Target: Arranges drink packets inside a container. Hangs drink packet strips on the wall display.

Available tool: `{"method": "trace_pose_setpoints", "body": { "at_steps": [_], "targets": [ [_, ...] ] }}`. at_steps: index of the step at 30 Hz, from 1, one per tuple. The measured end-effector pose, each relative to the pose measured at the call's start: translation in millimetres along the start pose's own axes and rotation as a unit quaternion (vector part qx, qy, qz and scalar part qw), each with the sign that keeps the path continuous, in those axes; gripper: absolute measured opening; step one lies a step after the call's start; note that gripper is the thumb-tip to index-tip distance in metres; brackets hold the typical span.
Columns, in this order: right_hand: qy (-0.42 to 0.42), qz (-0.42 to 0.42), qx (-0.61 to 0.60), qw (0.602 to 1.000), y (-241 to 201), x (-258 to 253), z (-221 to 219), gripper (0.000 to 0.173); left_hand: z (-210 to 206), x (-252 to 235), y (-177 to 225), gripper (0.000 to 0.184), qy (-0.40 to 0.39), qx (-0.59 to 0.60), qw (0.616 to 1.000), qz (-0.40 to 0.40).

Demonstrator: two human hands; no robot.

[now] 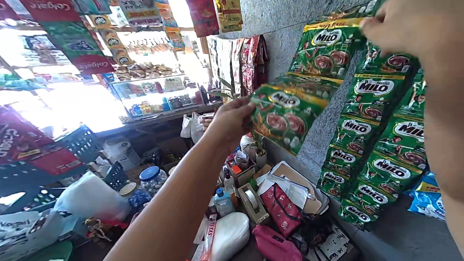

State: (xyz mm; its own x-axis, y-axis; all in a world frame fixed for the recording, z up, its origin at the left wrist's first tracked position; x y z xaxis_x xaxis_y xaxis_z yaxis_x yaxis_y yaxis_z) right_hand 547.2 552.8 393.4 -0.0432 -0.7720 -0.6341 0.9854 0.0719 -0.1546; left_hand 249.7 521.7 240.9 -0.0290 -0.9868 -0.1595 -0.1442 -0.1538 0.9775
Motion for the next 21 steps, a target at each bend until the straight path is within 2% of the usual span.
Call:
{"method": "trace_pose_setpoints", "body": {
  "at_steps": [1, 2, 4, 6, 9, 13, 15, 17, 21],
  "targets": [
    [-0.05, -0.046, -0.01, 0.998, -4.7, 17.7, -10.4, 0.074, -0.2, 1.0, -10.9, 0.029, -0.006, -0.002, 1.0, 0.014],
    [-0.092, -0.081, -0.021, 0.992, -5.6, 30.1, -24.4, 0.083, -0.9, 2.8, -20.7, 0.03, -0.008, -0.003, 1.0, 0.027],
    [-0.141, -0.121, -0.056, 0.981, 3.1, 38.6, -56.2, 0.084, -2.9, 6.9, -35.0, 0.032, -0.011, -0.005, 0.999, 0.046],
    [-0.138, -0.129, -0.128, 0.974, 14.6, 36.9, -82.9, 0.075, -3.5, 12.8, -42.4, 0.035, -0.006, 0.003, 0.998, 0.063],
    [-0.07, -0.101, -0.29, 0.949, 20.0, 37.3, -105.1, 0.056, 1.5, 18.2, -50.1, 0.038, 0.002, 0.018, 0.997, 0.074],
    [0.065, -0.03, -0.473, 0.878, 14.0, 25.4, -100.2, 0.039, 12.8, 21.6, -53.4, 0.038, 0.011, 0.015, 0.998, 0.061],
    [0.121, -0.006, -0.479, 0.87, 5.7, 11.6, -78.0, 0.04, 17.5, 27.3, -51.4, 0.039, 0.006, -0.044, 0.998, 0.044],
    [0.158, -0.031, -0.451, 0.878, 1.6, -8.2, -57.0, 0.041, 21.6, 36.8, -49.8, 0.041, -0.004, -0.102, 0.994, 0.034],
    [0.163, -0.097, -0.414, 0.89, -5.6, -39.1, -49.2, 0.044, 37.6, 67.1, -42.8, 0.031, -0.023, -0.134, 0.991, 0.013]
  ]
}}
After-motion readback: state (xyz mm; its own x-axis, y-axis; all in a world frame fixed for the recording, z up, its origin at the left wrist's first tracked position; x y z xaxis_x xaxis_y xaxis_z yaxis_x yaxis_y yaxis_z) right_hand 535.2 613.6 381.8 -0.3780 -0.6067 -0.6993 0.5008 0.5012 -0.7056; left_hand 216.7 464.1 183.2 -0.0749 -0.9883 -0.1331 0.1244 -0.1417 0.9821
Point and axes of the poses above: each hand's wrist, its own x-axis away from the middle knuckle, its own z-axis out of the back of the hand, y = z × x, the point moved 7 cm from there along -x, towards the middle knuckle
